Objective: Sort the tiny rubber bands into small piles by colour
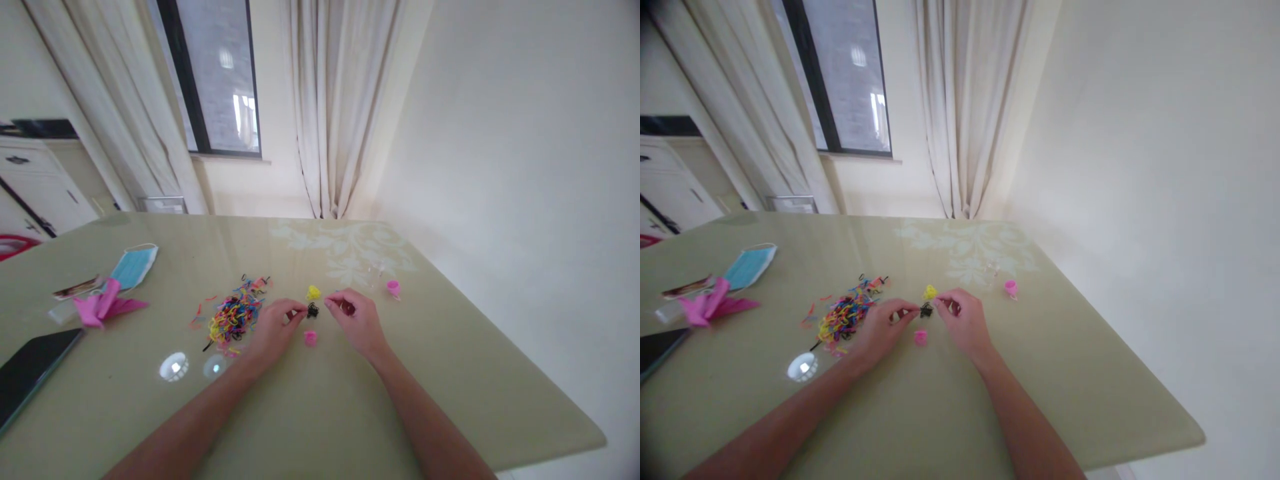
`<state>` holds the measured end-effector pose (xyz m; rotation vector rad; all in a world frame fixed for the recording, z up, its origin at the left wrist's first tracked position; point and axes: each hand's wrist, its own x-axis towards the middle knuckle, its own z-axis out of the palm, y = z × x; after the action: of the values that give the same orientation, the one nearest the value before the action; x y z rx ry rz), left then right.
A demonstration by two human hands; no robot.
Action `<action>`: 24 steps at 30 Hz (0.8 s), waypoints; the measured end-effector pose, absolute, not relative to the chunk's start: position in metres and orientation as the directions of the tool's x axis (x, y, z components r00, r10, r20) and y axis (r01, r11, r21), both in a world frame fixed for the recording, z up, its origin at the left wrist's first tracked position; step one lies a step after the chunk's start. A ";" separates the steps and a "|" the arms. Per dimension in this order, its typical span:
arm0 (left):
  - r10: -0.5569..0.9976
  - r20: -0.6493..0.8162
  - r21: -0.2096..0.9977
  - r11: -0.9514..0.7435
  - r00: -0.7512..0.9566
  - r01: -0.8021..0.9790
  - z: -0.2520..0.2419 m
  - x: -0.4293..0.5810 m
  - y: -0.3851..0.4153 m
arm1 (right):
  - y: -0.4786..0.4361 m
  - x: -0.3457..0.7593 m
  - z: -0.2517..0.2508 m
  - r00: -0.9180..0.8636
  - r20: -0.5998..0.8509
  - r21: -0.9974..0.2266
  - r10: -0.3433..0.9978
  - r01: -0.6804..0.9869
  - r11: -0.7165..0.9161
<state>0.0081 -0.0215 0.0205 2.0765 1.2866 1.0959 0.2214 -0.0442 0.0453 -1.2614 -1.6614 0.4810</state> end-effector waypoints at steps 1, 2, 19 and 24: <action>0.894 0.371 0.710 -0.448 0.252 0.543 0.017 0.010 -0.020 | -0.043 0.221 0.043 -0.014 0.449 -0.757 0.893 0.524 0.389; 0.897 0.358 0.699 -0.442 0.260 0.562 0.014 0.011 -0.018 | -0.042 0.221 0.041 -0.027 0.448 -0.749 0.893 0.534 0.392; 0.946 0.283 0.056 -0.179 0.156 0.982 0.023 -0.051 0.000 | -0.039 0.217 0.029 -0.085 0.427 -0.737 0.900 0.543 0.401; 0.930 0.324 0.084 -0.213 0.176 0.973 0.023 -0.047 0.004 | -0.040 0.217 0.030 -0.066 0.389 -0.788 0.919 0.492 0.369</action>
<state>-0.0466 0.0044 0.0226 2.5135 2.0511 0.5072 0.2168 -0.0405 0.0302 -1.2591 -1.7061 0.5794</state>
